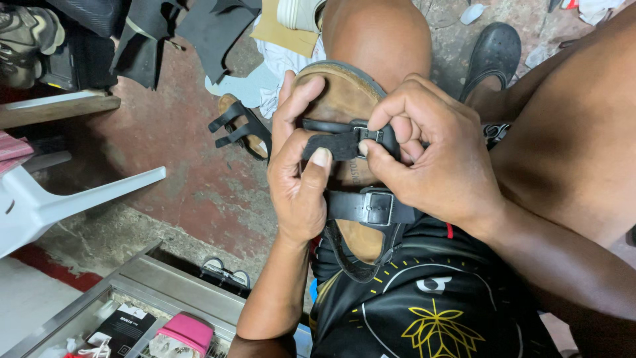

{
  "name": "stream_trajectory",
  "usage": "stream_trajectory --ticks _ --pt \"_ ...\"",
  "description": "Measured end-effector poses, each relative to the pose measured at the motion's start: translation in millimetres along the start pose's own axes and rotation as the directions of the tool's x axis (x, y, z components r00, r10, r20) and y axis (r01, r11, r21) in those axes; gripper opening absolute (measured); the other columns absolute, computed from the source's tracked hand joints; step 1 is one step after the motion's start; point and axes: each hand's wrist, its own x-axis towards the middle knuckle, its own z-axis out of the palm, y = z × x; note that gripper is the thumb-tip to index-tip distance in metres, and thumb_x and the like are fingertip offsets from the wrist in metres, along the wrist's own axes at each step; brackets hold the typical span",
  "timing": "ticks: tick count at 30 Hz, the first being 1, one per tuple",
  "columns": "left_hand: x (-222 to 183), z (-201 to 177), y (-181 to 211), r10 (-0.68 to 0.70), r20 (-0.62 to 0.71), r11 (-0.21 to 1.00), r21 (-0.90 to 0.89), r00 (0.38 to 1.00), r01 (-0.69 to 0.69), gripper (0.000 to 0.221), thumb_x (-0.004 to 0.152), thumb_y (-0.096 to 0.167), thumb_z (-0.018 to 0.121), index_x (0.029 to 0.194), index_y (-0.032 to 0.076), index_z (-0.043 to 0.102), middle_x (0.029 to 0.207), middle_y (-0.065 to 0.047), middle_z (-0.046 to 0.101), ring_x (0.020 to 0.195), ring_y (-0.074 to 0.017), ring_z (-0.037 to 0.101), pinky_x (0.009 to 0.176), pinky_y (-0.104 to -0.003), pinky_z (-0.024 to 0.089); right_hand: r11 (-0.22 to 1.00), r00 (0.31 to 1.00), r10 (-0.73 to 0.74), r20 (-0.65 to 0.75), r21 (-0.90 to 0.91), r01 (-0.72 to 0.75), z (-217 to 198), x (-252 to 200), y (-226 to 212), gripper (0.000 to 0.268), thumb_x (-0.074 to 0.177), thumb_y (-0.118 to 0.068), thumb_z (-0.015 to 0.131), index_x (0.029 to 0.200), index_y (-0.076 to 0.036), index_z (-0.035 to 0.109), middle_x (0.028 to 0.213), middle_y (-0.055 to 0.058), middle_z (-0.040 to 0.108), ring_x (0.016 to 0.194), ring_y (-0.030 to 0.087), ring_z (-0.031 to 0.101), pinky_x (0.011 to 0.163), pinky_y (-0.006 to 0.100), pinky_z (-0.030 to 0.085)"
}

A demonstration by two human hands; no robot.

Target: The person replaces and adjusts the straps on a black sandal, using their hands to thread the leather through buckles and secure them in place while sitting among shoe repair materials.

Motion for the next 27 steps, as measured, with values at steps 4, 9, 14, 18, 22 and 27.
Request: stream_trajectory --ticks 4,9,14,18,22,27 --pt "3 -1 12 0.023 0.047 0.984 0.176 0.999 -0.031 0.029 0.106 0.026 0.055 0.103 0.002 0.071 0.156 -0.014 0.05 0.157 -0.0371 0.025 0.132 -0.049 0.013 0.999 1.0 -0.015 0.0 0.029 0.015 -1 1 2 0.024 0.084 0.002 0.079 0.097 -0.005 0.06 0.076 -0.002 0.042 0.06 0.005 0.039 0.055 0.023 0.033" --pt "14 -8 26 0.057 0.155 0.946 0.307 0.986 -0.103 0.02 0.098 0.017 0.055 0.105 0.007 0.07 0.155 -0.015 0.047 0.157 -0.0417 0.026 0.133 -0.051 0.014 0.985 0.995 0.095 0.043 0.142 -0.1 -3 -1 11 0.022 0.084 0.003 0.077 0.096 -0.006 0.06 0.071 -0.006 0.041 0.059 0.0 0.036 0.052 0.021 0.027" --pt "18 -3 33 0.052 0.132 0.917 0.387 0.99 -0.099 0.021 0.091 0.012 0.077 0.11 0.008 0.068 0.151 -0.011 0.05 0.154 -0.0393 0.036 0.133 -0.051 0.018 0.951 0.992 0.079 0.094 0.29 -0.104 -2 -2 26 0.022 0.087 0.006 0.074 0.1 -0.004 0.06 0.076 -0.007 0.041 0.064 -0.002 0.035 0.055 0.018 0.026" --pt "18 -4 40 0.06 0.13 0.881 0.458 0.99 -0.114 0.028 0.087 0.011 0.084 0.111 0.011 0.069 0.149 -0.011 0.051 0.152 -0.0387 0.039 0.135 -0.051 0.023 0.966 0.994 -0.053 0.097 0.259 0.026 -5 -3 28 0.017 0.092 0.006 0.074 0.106 -0.001 0.066 0.092 -0.001 0.044 0.073 0.0 0.039 0.06 0.019 0.03" --pt "15 -1 49 0.051 0.102 0.86 0.501 0.993 -0.096 0.038 0.084 0.014 0.086 0.117 0.011 0.068 0.147 -0.012 0.051 0.151 -0.043 0.037 0.129 -0.051 0.03 0.908 0.967 0.031 0.251 0.398 -0.133 -25 -3 20 0.017 0.088 -0.002 0.06 0.105 -0.001 0.061 0.096 -0.002 0.05 0.078 0.001 0.05 0.068 0.018 0.045" --pt "14 7 53 0.059 0.083 0.819 0.565 0.995 -0.096 0.043 0.081 0.017 0.088 0.118 0.01 0.067 0.15 -0.013 0.05 0.154 -0.0461 0.035 0.128 -0.053 0.035 0.974 0.994 -0.029 0.107 0.228 0.004 -17 -15 21 0.009 0.099 -0.006 0.066 0.102 0.0 0.06 0.099 0.0 0.051 0.081 0.003 0.048 0.068 0.019 0.039"
